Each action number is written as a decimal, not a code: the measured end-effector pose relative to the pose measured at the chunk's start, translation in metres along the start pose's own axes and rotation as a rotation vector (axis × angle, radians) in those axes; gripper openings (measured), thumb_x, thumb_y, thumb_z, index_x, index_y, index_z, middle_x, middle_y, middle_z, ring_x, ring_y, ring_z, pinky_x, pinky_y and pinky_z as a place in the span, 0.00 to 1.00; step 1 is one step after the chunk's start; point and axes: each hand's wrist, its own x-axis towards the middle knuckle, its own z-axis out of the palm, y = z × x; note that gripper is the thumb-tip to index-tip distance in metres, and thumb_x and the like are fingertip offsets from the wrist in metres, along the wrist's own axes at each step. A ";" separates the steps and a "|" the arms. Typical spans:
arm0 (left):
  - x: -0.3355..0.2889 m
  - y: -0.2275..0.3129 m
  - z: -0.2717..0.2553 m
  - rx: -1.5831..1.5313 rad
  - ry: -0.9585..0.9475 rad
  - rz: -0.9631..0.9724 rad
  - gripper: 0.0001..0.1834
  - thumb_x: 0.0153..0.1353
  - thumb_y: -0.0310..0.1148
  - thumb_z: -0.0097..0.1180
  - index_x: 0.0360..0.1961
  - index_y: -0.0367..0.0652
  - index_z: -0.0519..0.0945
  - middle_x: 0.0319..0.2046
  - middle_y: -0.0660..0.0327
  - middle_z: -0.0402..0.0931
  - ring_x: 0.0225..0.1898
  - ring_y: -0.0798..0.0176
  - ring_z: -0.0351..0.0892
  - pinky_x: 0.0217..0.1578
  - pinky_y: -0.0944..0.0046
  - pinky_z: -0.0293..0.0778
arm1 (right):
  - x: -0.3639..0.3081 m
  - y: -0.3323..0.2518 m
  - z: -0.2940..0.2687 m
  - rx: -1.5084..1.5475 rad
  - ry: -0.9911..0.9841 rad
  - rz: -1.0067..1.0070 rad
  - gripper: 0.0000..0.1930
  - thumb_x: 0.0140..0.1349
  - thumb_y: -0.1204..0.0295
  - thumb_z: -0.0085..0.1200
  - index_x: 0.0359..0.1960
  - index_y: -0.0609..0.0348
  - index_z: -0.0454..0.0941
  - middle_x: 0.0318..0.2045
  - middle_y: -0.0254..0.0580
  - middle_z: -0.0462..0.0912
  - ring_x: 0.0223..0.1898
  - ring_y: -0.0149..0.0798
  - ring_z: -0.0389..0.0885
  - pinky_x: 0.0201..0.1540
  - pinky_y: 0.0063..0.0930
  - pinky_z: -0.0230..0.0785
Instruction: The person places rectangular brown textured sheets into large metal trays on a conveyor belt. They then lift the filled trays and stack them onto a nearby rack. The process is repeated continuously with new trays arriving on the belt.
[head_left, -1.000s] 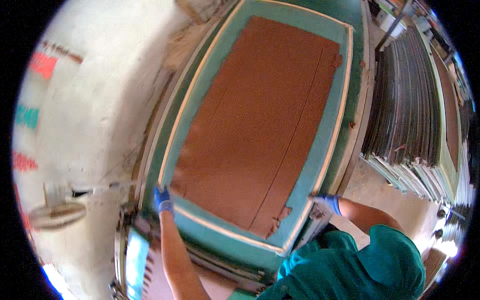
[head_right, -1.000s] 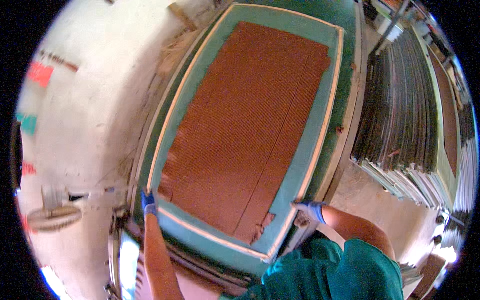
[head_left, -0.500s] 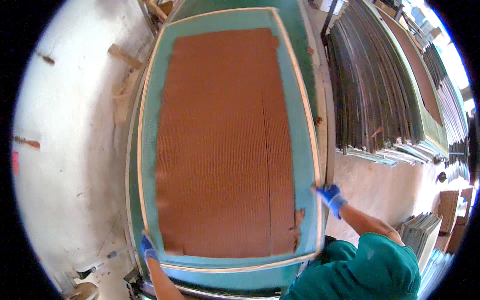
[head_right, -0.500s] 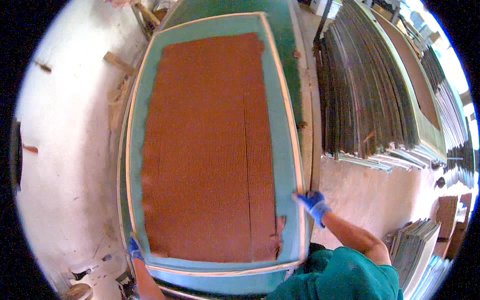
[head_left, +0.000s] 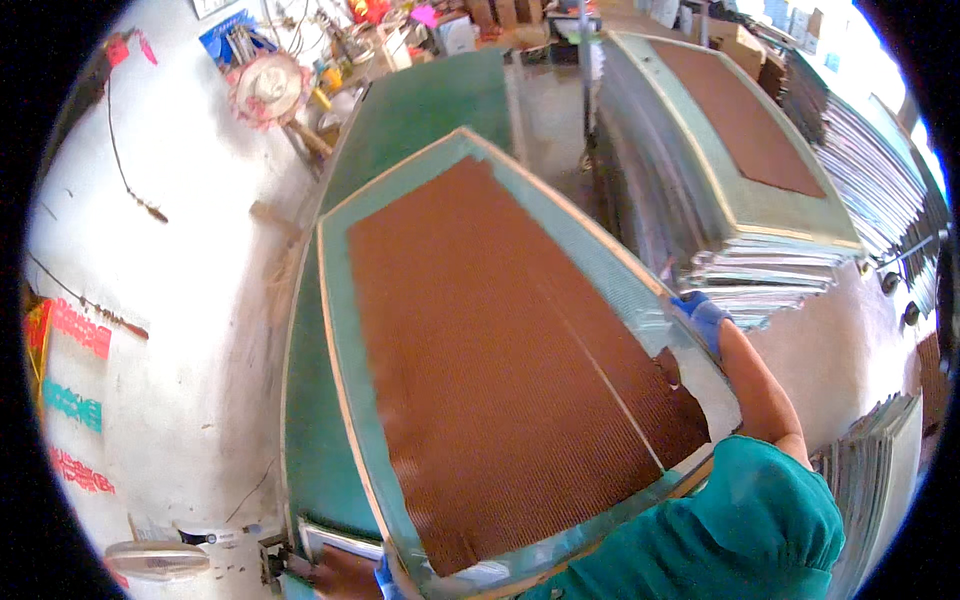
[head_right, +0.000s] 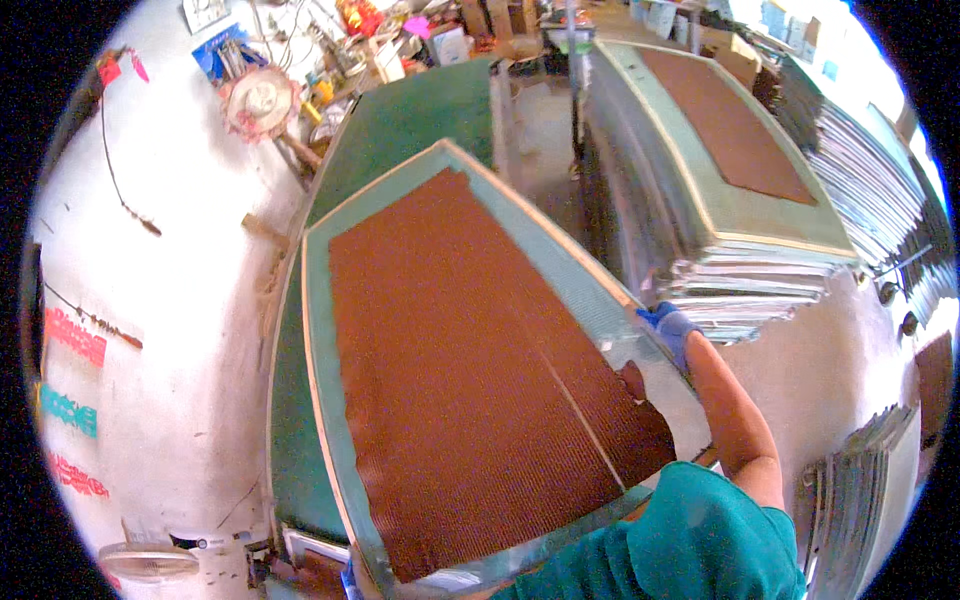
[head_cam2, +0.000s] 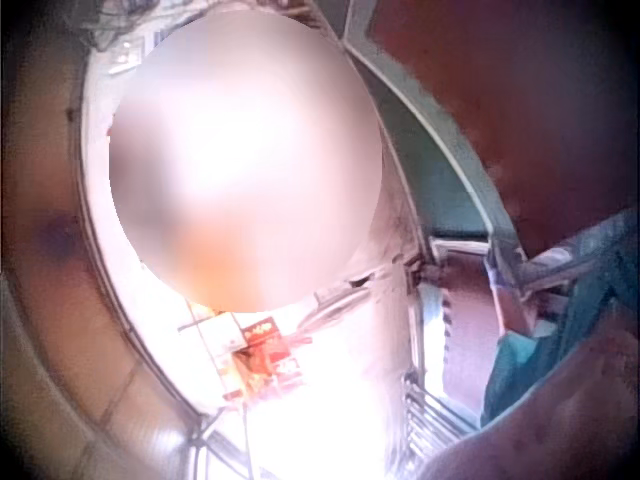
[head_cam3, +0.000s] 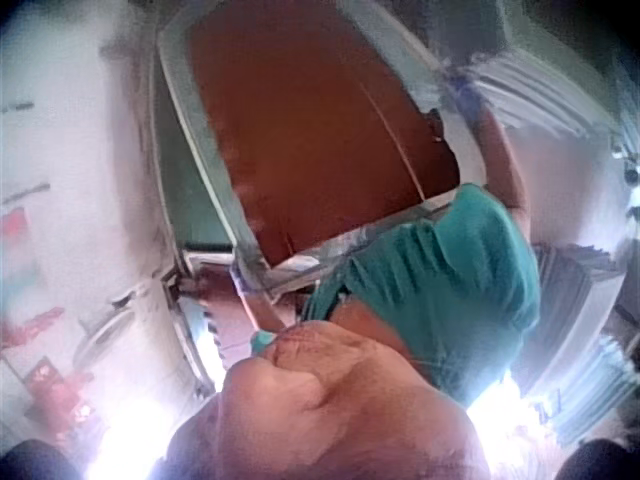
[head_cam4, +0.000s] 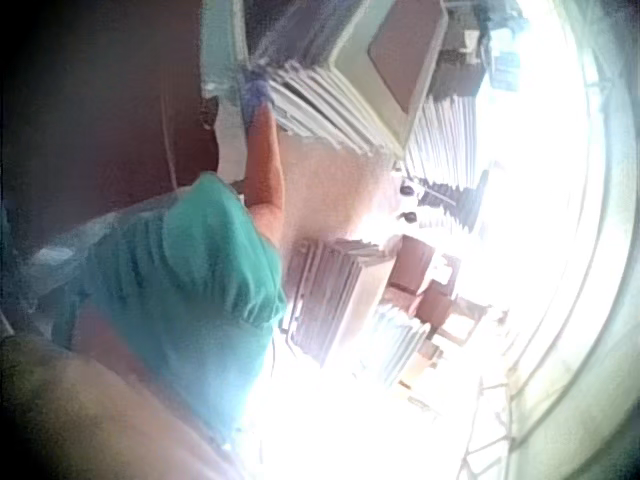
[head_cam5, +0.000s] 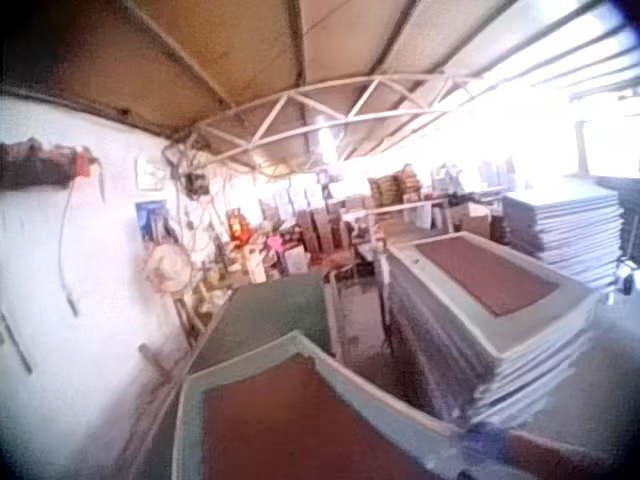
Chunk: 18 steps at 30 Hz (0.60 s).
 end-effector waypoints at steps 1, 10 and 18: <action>-0.023 -0.014 0.004 -0.004 0.017 0.006 0.21 0.60 0.48 0.40 0.45 0.43 0.70 0.35 0.61 0.71 0.34 0.63 0.69 0.35 0.66 0.67 | -0.009 0.007 -0.009 -0.029 -0.003 -0.010 0.25 0.52 0.49 0.51 0.36 0.62 0.77 0.25 0.39 0.75 0.29 0.32 0.67 0.31 0.31 0.62; -0.162 -0.080 0.062 -0.006 0.049 0.029 0.17 0.59 0.45 0.43 0.41 0.45 0.72 0.27 0.62 0.70 0.24 0.65 0.67 0.26 0.69 0.67 | -0.060 0.102 -0.102 -0.131 0.088 0.044 0.30 0.51 0.44 0.45 0.35 0.63 0.78 0.32 0.56 0.78 0.36 0.44 0.76 0.39 0.35 0.65; -0.183 -0.089 0.151 -0.017 -0.102 0.073 0.12 0.58 0.42 0.46 0.36 0.47 0.74 0.20 0.64 0.70 0.15 0.66 0.65 0.18 0.72 0.67 | -0.064 0.144 -0.211 0.218 0.091 0.034 0.26 0.55 0.48 0.45 0.33 0.64 0.78 0.24 0.49 0.79 0.28 0.40 0.77 0.32 0.35 0.66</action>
